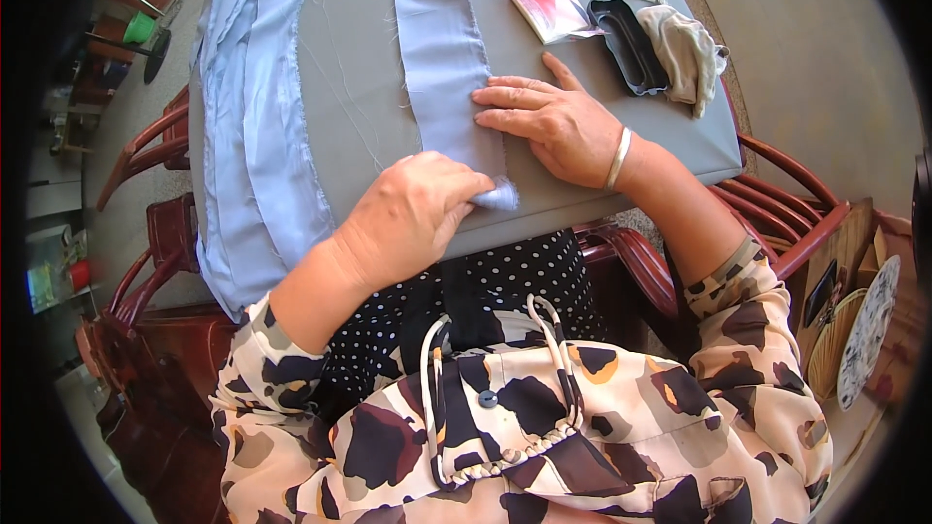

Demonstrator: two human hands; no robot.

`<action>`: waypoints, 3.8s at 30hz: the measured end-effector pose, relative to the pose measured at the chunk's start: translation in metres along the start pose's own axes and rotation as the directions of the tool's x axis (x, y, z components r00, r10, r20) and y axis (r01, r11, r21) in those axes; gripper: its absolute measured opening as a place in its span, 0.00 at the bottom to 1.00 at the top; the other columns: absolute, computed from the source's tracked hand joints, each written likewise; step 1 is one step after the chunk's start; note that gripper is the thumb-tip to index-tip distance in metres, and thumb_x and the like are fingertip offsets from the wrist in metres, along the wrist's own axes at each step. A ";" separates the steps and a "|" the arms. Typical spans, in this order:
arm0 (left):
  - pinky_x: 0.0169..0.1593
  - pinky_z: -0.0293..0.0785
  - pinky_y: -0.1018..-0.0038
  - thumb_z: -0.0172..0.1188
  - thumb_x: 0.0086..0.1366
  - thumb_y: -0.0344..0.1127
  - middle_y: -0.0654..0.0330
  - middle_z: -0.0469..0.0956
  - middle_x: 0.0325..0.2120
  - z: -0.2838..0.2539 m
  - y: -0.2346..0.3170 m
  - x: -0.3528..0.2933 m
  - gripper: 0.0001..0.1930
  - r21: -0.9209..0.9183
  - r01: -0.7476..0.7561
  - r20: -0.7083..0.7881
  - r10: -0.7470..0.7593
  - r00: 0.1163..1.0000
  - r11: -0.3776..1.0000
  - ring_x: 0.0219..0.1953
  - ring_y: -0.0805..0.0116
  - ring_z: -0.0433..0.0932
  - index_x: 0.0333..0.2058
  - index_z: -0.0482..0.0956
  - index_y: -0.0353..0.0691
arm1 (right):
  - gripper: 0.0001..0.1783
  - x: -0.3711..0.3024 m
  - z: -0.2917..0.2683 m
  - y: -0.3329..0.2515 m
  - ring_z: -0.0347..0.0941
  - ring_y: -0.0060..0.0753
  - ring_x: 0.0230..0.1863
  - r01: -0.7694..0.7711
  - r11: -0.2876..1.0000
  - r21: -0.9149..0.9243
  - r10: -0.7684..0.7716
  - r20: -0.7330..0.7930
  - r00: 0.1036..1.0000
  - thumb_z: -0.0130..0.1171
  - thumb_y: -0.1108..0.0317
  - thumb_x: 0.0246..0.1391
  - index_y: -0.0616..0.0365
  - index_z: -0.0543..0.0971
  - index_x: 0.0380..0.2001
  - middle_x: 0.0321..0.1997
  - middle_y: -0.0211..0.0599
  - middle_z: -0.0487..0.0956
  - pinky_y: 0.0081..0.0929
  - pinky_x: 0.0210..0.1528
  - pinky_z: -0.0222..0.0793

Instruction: The person rolls blue fabric strips into small tight cylinders by hand on a gray table, lining the finished rolls up together.

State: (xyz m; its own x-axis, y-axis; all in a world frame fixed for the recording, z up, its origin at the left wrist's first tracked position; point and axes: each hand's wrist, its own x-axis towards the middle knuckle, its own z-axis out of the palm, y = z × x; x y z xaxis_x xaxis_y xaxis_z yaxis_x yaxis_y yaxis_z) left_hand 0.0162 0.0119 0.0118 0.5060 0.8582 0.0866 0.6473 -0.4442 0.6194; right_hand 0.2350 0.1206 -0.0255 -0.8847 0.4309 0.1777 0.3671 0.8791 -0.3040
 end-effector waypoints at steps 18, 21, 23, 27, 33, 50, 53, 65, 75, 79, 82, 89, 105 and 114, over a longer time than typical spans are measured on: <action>0.48 0.72 0.63 0.64 0.55 0.25 0.51 0.75 0.35 0.000 -0.023 0.025 0.12 0.052 0.168 -0.100 -0.162 0.982 0.984 0.40 0.51 0.75 0.40 0.78 0.37 | 0.24 -0.001 0.005 0.001 0.65 0.32 0.68 -0.010 0.999 0.052 0.012 -0.034 0.999 0.51 0.77 0.52 0.53 0.78 0.53 0.63 0.31 0.73 0.63 0.69 0.47; 0.47 0.72 0.62 0.65 0.52 0.23 0.52 0.74 0.35 0.002 -0.023 0.025 0.13 0.132 0.138 -0.237 -0.104 0.966 0.982 0.39 0.51 0.75 0.38 0.77 0.37 | 0.24 -0.003 0.006 0.002 0.65 0.32 0.68 -0.024 0.998 0.052 0.025 -0.035 0.999 0.51 0.77 0.52 0.53 0.77 0.53 0.64 0.31 0.73 0.63 0.69 0.47; 0.48 0.71 0.62 0.66 0.51 0.23 0.52 0.75 0.35 -0.002 -0.018 0.014 0.13 0.191 0.126 -0.273 -0.070 0.959 0.973 0.39 0.51 0.75 0.37 0.77 0.37 | 0.24 0.003 0.004 -0.003 0.65 0.32 0.68 0.005 0.998 0.059 -0.003 -0.042 0.999 0.51 0.77 0.52 0.53 0.77 0.53 0.64 0.31 0.73 0.63 0.69 0.47; 0.48 0.70 0.62 0.69 0.49 0.28 0.54 0.76 0.37 0.009 -0.020 0.004 0.15 0.237 0.006 -0.238 0.052 0.970 0.971 0.43 0.54 0.75 0.37 0.77 0.37 | 0.25 0.002 0.004 -0.002 0.65 0.32 0.68 -0.005 0.998 0.063 0.008 -0.039 0.999 0.51 0.77 0.51 0.52 0.77 0.54 0.64 0.31 0.73 0.63 0.69 0.47; 0.51 0.68 0.60 0.69 0.47 0.30 0.55 0.75 0.39 0.013 -0.006 0.000 0.17 0.339 0.024 -0.261 0.069 0.963 0.940 0.45 0.54 0.74 0.37 0.77 0.38 | 0.30 0.000 0.005 -0.003 0.64 0.37 0.69 -0.012 0.995 0.098 0.014 -0.020 1.000 0.50 0.82 0.46 0.54 0.74 0.56 0.65 0.33 0.72 0.60 0.71 0.43; 0.46 0.70 0.62 0.56 0.60 0.25 0.49 0.80 0.35 -0.017 -0.023 0.017 0.09 0.159 0.080 -0.124 -0.060 0.990 0.984 0.39 0.52 0.79 0.40 0.78 0.35 | 0.29 0.003 0.009 0.003 0.66 0.29 0.66 0.011 0.974 0.227 0.011 -0.098 0.995 0.48 0.84 0.47 0.50 0.77 0.53 0.59 0.30 0.76 0.60 0.71 0.45; 0.44 0.74 0.65 0.55 0.62 0.25 0.47 0.79 0.34 -0.020 -0.037 0.020 0.11 0.076 0.166 -0.101 -0.158 0.982 0.983 0.37 0.50 0.78 0.44 0.79 0.33 | 0.31 0.005 0.008 -0.001 0.67 0.32 0.65 0.007 0.967 0.254 0.023 -0.115 0.993 0.47 0.85 0.45 0.50 0.76 0.55 0.58 0.33 0.77 0.59 0.71 0.46; 0.42 0.74 0.64 0.67 0.52 0.24 0.53 0.76 0.33 -0.002 -0.051 0.022 0.10 0.066 0.157 -0.357 -0.124 0.926 0.985 0.34 0.54 0.76 0.34 0.79 0.37 | 0.24 0.004 0.002 -0.012 0.71 0.43 0.57 0.167 0.973 0.158 -0.106 -0.335 0.936 0.59 0.73 0.41 0.53 0.79 0.48 0.55 0.40 0.76 0.48 0.62 0.60; 0.55 0.69 0.62 0.67 0.47 0.26 0.55 0.77 0.44 0.006 -0.029 0.000 0.20 0.297 0.083 -0.334 0.022 0.942 0.951 0.49 0.54 0.75 0.42 0.78 0.38 | 0.19 0.009 0.021 -0.022 0.70 0.34 0.61 0.095 0.995 0.005 -0.090 -0.264 0.960 0.62 0.68 0.46 0.51 0.80 0.46 0.54 0.28 0.78 0.58 0.69 0.51; 0.53 0.69 0.62 0.65 0.48 0.25 0.56 0.78 0.43 0.015 -0.027 -0.005 0.18 0.348 0.100 -0.375 0.041 0.926 0.932 0.49 0.55 0.76 0.41 0.78 0.39 | 0.17 0.008 0.021 -0.021 0.72 0.33 0.58 0.115 0.993 -0.035 -0.120 -0.272 0.955 0.61 0.69 0.46 0.51 0.80 0.43 0.52 0.27 0.79 0.58 0.68 0.52; 0.53 0.68 0.62 0.63 0.50 0.24 0.56 0.78 0.43 0.014 -0.024 -0.010 0.16 0.340 0.094 -0.368 0.040 0.929 0.936 0.48 0.56 0.76 0.40 0.78 0.38 | 0.16 0.007 0.016 -0.024 0.73 0.32 0.56 0.136 0.991 -0.016 -0.136 -0.253 0.958 0.61 0.70 0.45 0.51 0.80 0.41 0.51 0.26 0.80 0.57 0.68 0.53; 0.54 0.67 0.61 0.62 0.51 0.23 0.55 0.78 0.43 0.012 -0.024 -0.010 0.15 0.363 0.089 -0.374 0.058 0.926 0.927 0.47 0.56 0.77 0.40 0.78 0.38 | 0.12 0.013 0.026 -0.026 0.74 0.31 0.53 0.099 0.994 -0.052 -0.110 -0.334 0.936 0.60 0.70 0.46 0.52 0.79 0.38 0.47 0.26 0.80 0.55 0.66 0.56; 0.43 0.72 0.61 0.61 0.59 0.28 0.51 0.80 0.34 -0.006 -0.019 -0.010 0.09 0.094 0.105 -0.172 -0.088 0.981 0.990 0.37 0.50 0.78 0.39 0.78 0.35 | 0.18 0.006 -0.008 -0.024 0.78 0.47 0.34 0.013 0.829 0.559 0.041 -0.084 0.996 0.61 0.67 0.47 0.64 0.80 0.43 0.34 0.47 0.82 0.38 0.39 0.75; 0.39 0.73 0.58 0.57 0.65 0.32 0.43 0.79 0.32 -0.011 -0.023 0.003 0.10 0.066 0.257 -0.064 -0.253 0.965 0.964 0.35 0.42 0.78 0.42 0.77 0.34 | 0.16 0.008 0.003 -0.013 0.82 0.45 0.39 -0.137 0.792 0.595 0.289 -0.168 0.942 0.55 0.75 0.53 0.65 0.80 0.46 0.40 0.47 0.84 0.33 0.44 0.77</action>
State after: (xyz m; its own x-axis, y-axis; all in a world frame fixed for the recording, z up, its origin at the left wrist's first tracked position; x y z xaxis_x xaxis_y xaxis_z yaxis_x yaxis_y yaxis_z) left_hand -0.0036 0.0273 0.0058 0.2888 0.9571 -0.0233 0.7914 -0.2249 0.5684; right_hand 0.2223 0.1118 -0.0224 -0.6791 0.6947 0.2371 0.2408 0.5159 -0.8221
